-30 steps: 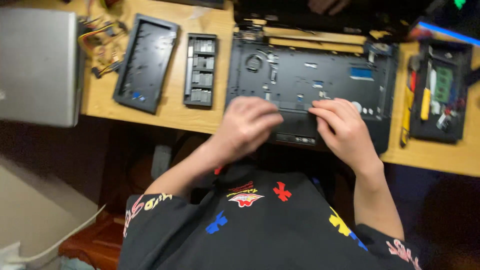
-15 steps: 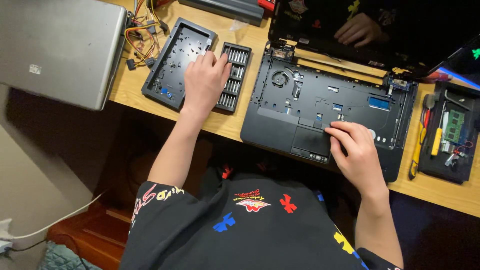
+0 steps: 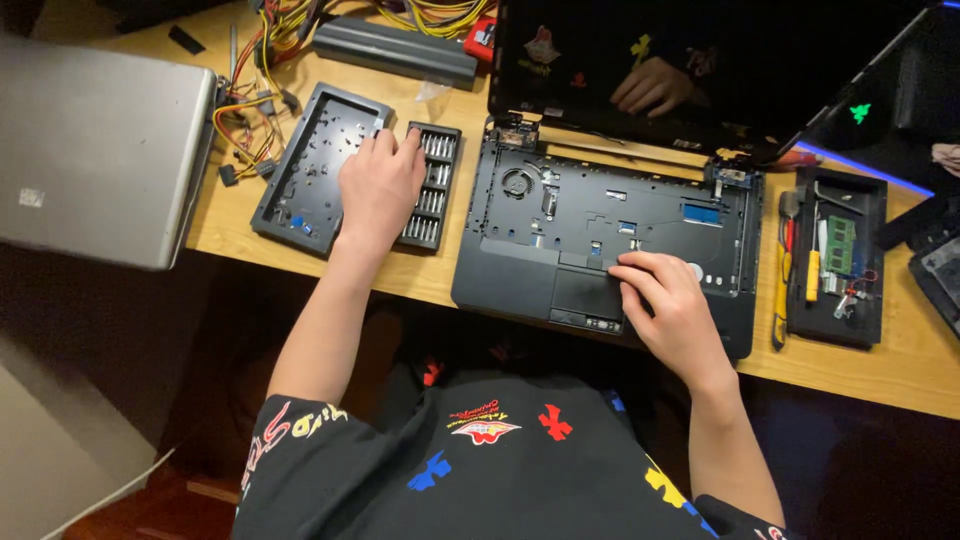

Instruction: Removing screws and the internal bezel from a laptop to access internal components.

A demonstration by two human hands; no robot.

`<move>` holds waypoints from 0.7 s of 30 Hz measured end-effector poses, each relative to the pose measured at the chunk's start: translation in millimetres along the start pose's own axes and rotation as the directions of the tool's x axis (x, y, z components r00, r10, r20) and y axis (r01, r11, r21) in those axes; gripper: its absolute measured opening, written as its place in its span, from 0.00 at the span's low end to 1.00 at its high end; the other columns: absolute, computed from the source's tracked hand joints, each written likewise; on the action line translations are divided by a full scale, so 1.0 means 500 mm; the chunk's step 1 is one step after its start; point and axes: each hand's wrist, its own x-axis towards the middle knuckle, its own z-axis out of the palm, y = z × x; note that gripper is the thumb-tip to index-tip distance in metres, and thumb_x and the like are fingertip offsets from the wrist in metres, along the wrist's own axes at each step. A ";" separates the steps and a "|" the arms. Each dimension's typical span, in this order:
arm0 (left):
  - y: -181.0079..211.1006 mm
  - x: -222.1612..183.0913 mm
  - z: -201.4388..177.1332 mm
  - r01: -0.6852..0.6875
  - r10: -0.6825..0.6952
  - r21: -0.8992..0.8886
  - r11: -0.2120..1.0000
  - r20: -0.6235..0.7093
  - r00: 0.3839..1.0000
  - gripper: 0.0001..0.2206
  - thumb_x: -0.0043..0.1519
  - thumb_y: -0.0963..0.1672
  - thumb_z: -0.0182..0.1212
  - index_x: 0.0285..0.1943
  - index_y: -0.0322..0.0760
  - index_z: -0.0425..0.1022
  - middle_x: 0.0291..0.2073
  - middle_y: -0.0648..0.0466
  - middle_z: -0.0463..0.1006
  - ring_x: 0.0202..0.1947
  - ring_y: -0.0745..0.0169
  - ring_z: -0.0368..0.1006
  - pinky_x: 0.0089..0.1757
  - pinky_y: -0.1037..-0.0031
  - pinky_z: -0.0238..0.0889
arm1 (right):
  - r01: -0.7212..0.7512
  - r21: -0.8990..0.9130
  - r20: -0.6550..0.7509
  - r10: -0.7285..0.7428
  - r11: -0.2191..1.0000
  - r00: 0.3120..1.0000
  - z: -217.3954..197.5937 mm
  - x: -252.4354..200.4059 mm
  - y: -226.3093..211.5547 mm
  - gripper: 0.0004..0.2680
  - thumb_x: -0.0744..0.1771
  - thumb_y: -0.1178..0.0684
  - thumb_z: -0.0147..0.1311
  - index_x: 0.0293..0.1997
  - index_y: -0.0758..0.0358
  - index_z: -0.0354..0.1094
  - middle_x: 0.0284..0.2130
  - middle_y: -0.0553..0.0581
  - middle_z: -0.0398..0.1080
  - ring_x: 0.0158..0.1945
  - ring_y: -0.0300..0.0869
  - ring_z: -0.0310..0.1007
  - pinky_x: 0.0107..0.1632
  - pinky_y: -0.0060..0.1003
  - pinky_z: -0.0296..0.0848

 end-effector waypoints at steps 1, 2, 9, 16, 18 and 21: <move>-0.001 0.001 0.004 -0.007 0.007 -0.001 1.000 -0.002 1.000 0.11 0.63 0.44 0.66 0.54 0.40 0.80 0.32 0.52 0.73 0.35 0.53 0.74 0.32 0.64 0.67 | -0.004 -0.002 -0.006 0.004 1.000 1.000 0.001 0.000 0.000 0.08 0.65 0.62 0.58 0.47 0.65 0.73 0.49 0.58 0.73 0.55 0.53 0.72 0.58 0.46 0.68; -0.001 -0.001 0.007 0.005 -0.005 -0.004 1.000 -0.003 1.000 0.10 0.63 0.44 0.66 0.53 0.40 0.80 0.32 0.52 0.73 0.35 0.52 0.73 0.33 0.63 0.67 | 0.001 0.000 -0.005 -0.001 1.000 1.000 0.001 0.000 0.001 0.08 0.65 0.62 0.58 0.47 0.65 0.73 0.49 0.58 0.72 0.55 0.53 0.72 0.58 0.46 0.68; -0.007 0.005 0.027 0.061 -0.061 -0.037 0.997 0.021 0.998 0.06 0.64 0.44 0.65 0.41 0.38 0.74 0.34 0.50 0.74 0.37 0.50 0.74 0.35 0.62 0.69 | 0.006 0.013 -0.011 -0.006 1.000 1.000 0.002 -0.002 0.000 0.08 0.65 0.62 0.57 0.48 0.65 0.73 0.49 0.58 0.72 0.55 0.53 0.71 0.58 0.46 0.68; -0.001 0.023 0.006 0.096 -0.092 -0.100 0.990 0.039 0.995 0.07 0.62 0.44 0.64 0.39 0.36 0.72 0.36 0.47 0.74 0.36 0.46 0.74 0.34 0.59 0.68 | -0.006 0.013 -0.037 0.007 1.000 0.999 -0.003 0.001 -0.002 0.08 0.65 0.62 0.57 0.47 0.64 0.73 0.48 0.57 0.73 0.54 0.52 0.72 0.58 0.46 0.68; -0.008 0.025 0.000 0.188 -0.180 -0.252 0.949 0.057 0.982 0.05 0.64 0.41 0.65 0.43 0.34 0.75 0.38 0.46 0.75 0.37 0.44 0.74 0.35 0.58 0.67 | 0.012 0.024 -0.028 -0.012 1.000 1.000 -0.004 0.001 0.001 0.08 0.65 0.62 0.57 0.47 0.64 0.73 0.48 0.57 0.72 0.53 0.52 0.72 0.58 0.46 0.68; -0.001 0.038 -0.034 0.305 -0.282 -0.509 0.805 0.125 0.951 0.05 0.68 0.41 0.66 0.46 0.32 0.77 0.37 0.49 0.76 0.34 0.54 0.74 0.38 0.64 0.68 | 0.021 0.026 -0.029 -0.020 0.999 0.999 -0.005 0.002 0.001 0.08 0.65 0.62 0.57 0.47 0.65 0.72 0.48 0.56 0.72 0.53 0.51 0.72 0.58 0.46 0.68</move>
